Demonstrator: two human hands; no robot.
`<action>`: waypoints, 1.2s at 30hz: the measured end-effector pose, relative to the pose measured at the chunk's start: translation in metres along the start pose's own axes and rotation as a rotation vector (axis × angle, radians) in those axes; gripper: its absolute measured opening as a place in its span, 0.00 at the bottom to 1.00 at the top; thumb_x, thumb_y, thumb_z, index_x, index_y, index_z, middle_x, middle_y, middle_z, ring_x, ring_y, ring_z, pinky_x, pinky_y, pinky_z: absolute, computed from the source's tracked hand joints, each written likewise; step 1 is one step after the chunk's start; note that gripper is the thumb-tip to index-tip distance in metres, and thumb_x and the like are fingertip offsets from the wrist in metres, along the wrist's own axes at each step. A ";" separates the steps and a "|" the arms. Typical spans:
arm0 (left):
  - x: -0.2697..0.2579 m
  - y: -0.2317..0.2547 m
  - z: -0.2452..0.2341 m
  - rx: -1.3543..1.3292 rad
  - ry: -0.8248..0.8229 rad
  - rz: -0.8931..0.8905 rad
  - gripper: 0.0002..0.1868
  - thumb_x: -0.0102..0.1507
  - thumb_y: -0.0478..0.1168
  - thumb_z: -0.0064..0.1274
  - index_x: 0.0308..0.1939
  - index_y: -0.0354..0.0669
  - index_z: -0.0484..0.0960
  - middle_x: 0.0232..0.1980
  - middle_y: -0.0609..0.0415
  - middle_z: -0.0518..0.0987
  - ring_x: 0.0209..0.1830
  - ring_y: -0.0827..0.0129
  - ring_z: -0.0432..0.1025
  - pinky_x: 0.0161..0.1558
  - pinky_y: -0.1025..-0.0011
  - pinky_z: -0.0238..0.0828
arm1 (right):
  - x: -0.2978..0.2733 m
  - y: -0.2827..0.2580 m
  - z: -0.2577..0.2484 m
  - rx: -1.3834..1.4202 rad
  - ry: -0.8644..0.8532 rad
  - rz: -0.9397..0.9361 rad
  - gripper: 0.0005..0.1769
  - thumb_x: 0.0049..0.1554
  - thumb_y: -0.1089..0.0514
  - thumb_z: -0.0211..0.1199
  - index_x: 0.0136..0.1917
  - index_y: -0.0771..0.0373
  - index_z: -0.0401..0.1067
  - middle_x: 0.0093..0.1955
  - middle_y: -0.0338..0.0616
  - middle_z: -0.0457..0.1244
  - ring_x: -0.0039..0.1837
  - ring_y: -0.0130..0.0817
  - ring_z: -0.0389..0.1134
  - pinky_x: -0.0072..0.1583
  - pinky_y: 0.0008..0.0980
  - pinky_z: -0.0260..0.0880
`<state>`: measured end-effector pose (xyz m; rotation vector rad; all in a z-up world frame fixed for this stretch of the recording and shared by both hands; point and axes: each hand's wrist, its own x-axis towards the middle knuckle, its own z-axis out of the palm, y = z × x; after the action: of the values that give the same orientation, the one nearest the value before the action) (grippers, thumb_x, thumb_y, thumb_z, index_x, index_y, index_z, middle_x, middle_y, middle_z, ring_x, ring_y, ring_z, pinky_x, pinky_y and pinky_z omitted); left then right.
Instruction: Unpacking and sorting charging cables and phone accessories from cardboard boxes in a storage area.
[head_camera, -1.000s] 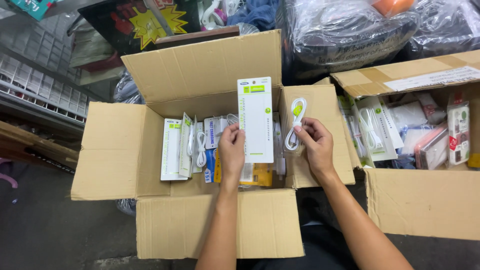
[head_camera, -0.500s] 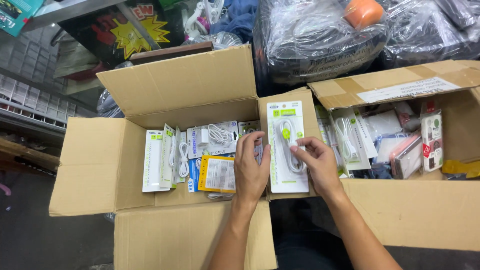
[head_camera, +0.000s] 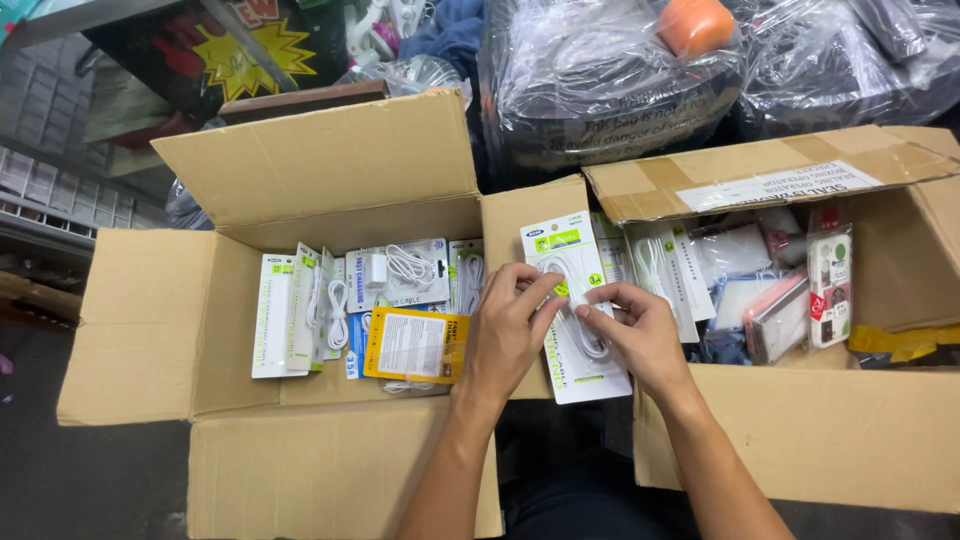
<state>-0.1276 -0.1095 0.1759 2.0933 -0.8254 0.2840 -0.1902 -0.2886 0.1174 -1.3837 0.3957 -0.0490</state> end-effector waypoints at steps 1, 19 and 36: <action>0.000 0.002 0.001 0.002 0.000 -0.003 0.16 0.59 0.34 0.66 0.51 0.42 0.84 0.48 0.48 0.76 0.50 0.54 0.74 0.51 0.60 0.73 | 0.000 0.001 -0.003 0.001 -0.003 0.003 0.12 0.55 0.63 0.69 0.51 0.71 0.75 0.38 0.41 0.69 0.39 0.20 0.67 0.39 0.21 0.65; -0.016 -0.015 0.042 -0.506 0.286 -0.489 0.06 0.64 0.33 0.63 0.44 0.36 0.87 0.40 0.54 0.77 0.32 0.74 0.73 0.33 0.76 0.70 | 0.008 0.012 -0.032 0.052 -0.112 0.160 0.11 0.54 0.61 0.71 0.50 0.68 0.79 0.40 0.40 0.70 0.36 0.19 0.64 0.35 0.21 0.58; -0.032 -0.004 0.033 0.237 0.180 -0.284 0.16 0.58 0.26 0.57 0.49 0.39 0.85 0.44 0.47 0.79 0.45 0.52 0.75 0.48 0.58 0.72 | 0.011 0.006 -0.037 0.161 -0.052 0.032 0.11 0.58 0.63 0.66 0.53 0.70 0.75 0.42 0.41 0.69 0.41 0.21 0.67 0.41 0.22 0.68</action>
<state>-0.1524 -0.1186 0.1380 2.3315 -0.3958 0.4247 -0.1922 -0.3255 0.1042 -1.2169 0.3627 -0.0186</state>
